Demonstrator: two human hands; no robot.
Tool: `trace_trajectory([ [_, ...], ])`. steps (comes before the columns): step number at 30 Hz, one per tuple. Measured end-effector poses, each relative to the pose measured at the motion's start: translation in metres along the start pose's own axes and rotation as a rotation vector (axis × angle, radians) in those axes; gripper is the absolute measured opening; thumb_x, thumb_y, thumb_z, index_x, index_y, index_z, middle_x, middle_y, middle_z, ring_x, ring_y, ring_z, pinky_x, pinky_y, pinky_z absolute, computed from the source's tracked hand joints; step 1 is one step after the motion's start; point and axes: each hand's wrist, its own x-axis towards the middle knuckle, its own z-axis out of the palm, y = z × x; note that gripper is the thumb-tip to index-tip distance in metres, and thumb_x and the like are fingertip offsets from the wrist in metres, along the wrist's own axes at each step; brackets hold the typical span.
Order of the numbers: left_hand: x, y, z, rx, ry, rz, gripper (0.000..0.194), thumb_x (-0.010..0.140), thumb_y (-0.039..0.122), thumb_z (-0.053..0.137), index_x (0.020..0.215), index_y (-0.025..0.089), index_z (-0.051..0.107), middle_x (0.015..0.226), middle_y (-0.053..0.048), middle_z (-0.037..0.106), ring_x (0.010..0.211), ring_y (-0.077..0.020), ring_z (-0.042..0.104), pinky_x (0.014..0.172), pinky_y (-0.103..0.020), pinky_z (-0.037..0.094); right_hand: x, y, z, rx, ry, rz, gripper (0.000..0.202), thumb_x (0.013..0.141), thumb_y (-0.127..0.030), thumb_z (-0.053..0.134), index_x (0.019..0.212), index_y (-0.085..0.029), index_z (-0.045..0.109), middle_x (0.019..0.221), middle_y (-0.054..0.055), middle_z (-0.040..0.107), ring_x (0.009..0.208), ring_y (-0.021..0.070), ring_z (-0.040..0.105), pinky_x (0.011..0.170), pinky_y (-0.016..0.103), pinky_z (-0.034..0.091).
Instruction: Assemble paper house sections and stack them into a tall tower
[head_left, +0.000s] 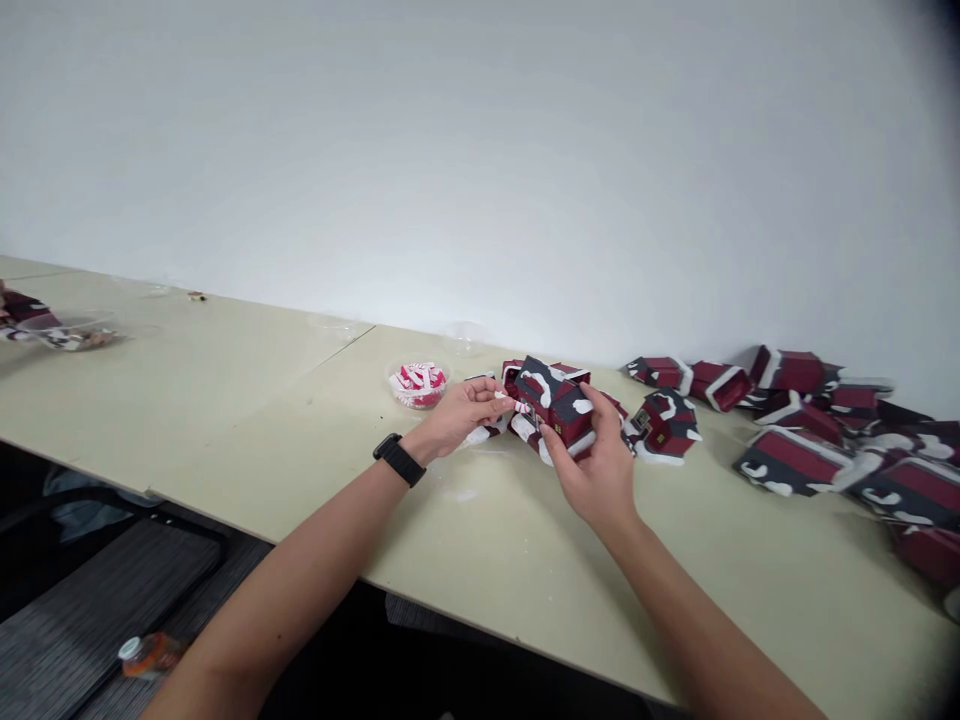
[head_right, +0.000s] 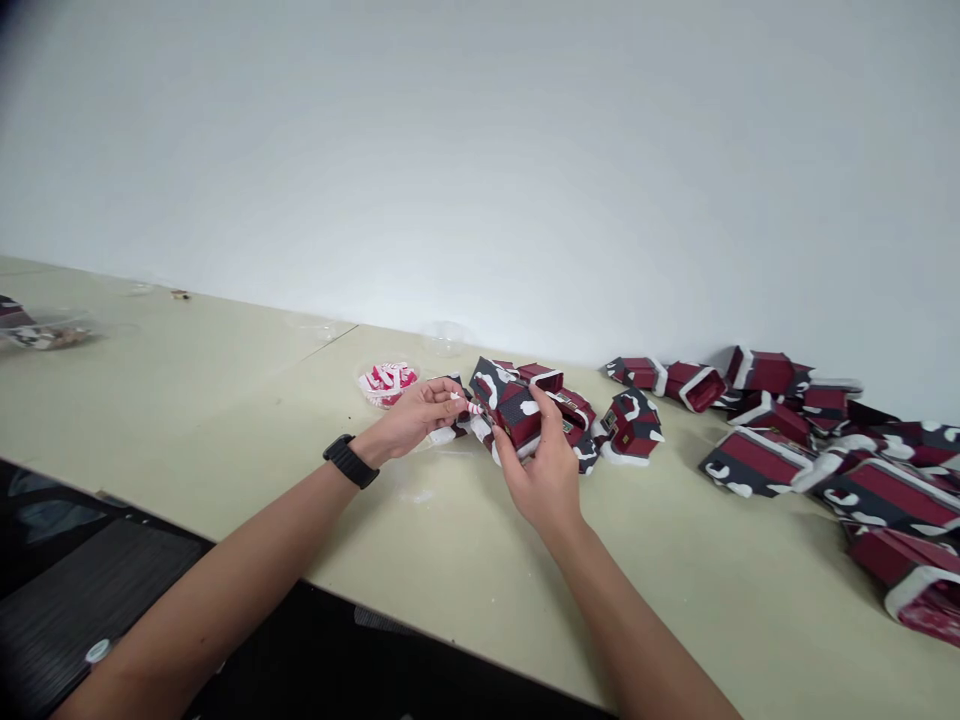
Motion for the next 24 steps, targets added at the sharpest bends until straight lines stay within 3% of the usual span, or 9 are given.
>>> trace_trajectory([
  [6, 0.0010, -0.0053, 0.0002, 0.008, -0.099, -0.002, 0.048, 0.077, 0.045, 0.092, 0.099, 0.016, 0.061, 0.077, 0.003, 0.062, 0.061, -0.0061, 0.048, 0.059, -0.024, 0.036, -0.0013, -0.0027, 0.0012, 0.019, -0.034, 0.006, 0.067, 0.097, -0.047, 0.066, 0.155, -0.021, 0.045, 0.136, 0.017, 0.068, 0.113, 0.0334, 0.072, 0.091, 0.048, 0.062],
  [16, 0.0012, -0.0068, -0.0003, 0.024, -0.100, 0.018, 0.054, 0.079, 0.044, 0.091, 0.107, 0.019, 0.053, 0.076, 0.004, 0.064, 0.063, -0.0080, 0.054, 0.060, -0.024, 0.039, -0.0033, -0.0058, 0.0015, 0.041, -0.058, 0.005, 0.067, 0.097, -0.046, 0.066, 0.155, -0.022, 0.044, 0.135, 0.017, 0.068, 0.111, 0.0323, 0.072, 0.088, 0.046, 0.063],
  [24, -0.0014, -0.0018, 0.0007, 0.081, -0.052, -0.011, 0.061, 0.074, 0.048, 0.094, 0.107, 0.019, 0.052, 0.075, 0.004, 0.067, 0.057, -0.0055, 0.048, 0.056, -0.022, 0.031, -0.0049, -0.0046, 0.0029, 0.018, -0.074, 0.016, 0.068, 0.098, -0.047, 0.066, 0.156, -0.021, 0.043, 0.126, 0.016, 0.071, 0.107, 0.0326, 0.074, 0.090, 0.048, 0.063],
])
